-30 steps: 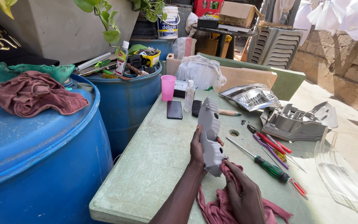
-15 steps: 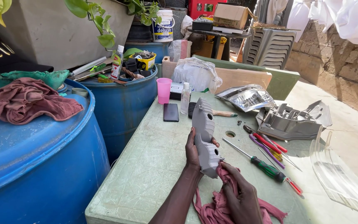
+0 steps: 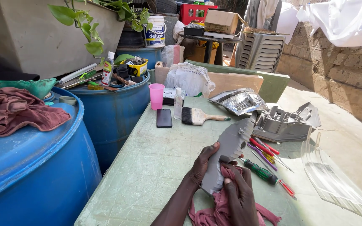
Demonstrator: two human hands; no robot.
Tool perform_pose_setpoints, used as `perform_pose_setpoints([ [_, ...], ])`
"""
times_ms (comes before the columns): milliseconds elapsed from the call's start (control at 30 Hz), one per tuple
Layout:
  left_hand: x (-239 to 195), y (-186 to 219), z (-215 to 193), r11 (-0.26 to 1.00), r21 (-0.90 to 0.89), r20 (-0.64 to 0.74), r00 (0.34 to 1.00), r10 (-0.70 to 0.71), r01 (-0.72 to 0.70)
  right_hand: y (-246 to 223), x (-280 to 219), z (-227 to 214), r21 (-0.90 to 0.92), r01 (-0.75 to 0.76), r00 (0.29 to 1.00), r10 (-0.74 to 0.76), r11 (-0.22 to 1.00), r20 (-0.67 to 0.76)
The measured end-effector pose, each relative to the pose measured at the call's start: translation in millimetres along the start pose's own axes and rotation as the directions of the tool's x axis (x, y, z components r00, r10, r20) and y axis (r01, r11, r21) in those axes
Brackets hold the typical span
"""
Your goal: Cleaning and assembling a car headlight unit on a workbench
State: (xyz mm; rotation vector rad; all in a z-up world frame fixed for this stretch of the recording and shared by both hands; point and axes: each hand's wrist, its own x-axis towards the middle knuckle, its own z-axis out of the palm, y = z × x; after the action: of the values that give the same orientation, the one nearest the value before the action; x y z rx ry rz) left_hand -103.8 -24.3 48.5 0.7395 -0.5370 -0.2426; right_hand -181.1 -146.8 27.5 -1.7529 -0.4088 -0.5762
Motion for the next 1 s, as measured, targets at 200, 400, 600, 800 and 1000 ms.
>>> perform_pose_setpoints([
  [200,4.4,-3.1,-10.4,0.995,-0.065,0.151,0.985,0.088,-0.079,7.3,9.8,-1.4,0.085,-0.100,0.988,0.089,0.991,0.126],
  [400,-1.9,4.7,2.7,0.989,0.017,0.101,0.985,0.143,-0.146,8.8,2.2,5.3,-0.055,-0.046,0.995,0.041,0.997,-0.087],
  [600,-2.0,8.1,-3.7,0.953,0.278,-0.046,0.989,0.137,-0.120,-5.4,-2.3,4.1,-0.109,0.025,0.999,-0.022,0.994,0.028],
  [800,16.0,1.7,-44.3,0.960,0.220,-0.142,0.967,0.210,-0.176,22.2,-14.1,-1.5,-0.506,0.182,0.965,-0.055,0.843,0.256],
  [1000,14.6,0.6,-39.9,0.972,0.210,-0.131,0.982,0.134,-0.105,-17.3,3.9,8.9,-0.545,-0.152,0.958,0.258,0.825,0.123],
])
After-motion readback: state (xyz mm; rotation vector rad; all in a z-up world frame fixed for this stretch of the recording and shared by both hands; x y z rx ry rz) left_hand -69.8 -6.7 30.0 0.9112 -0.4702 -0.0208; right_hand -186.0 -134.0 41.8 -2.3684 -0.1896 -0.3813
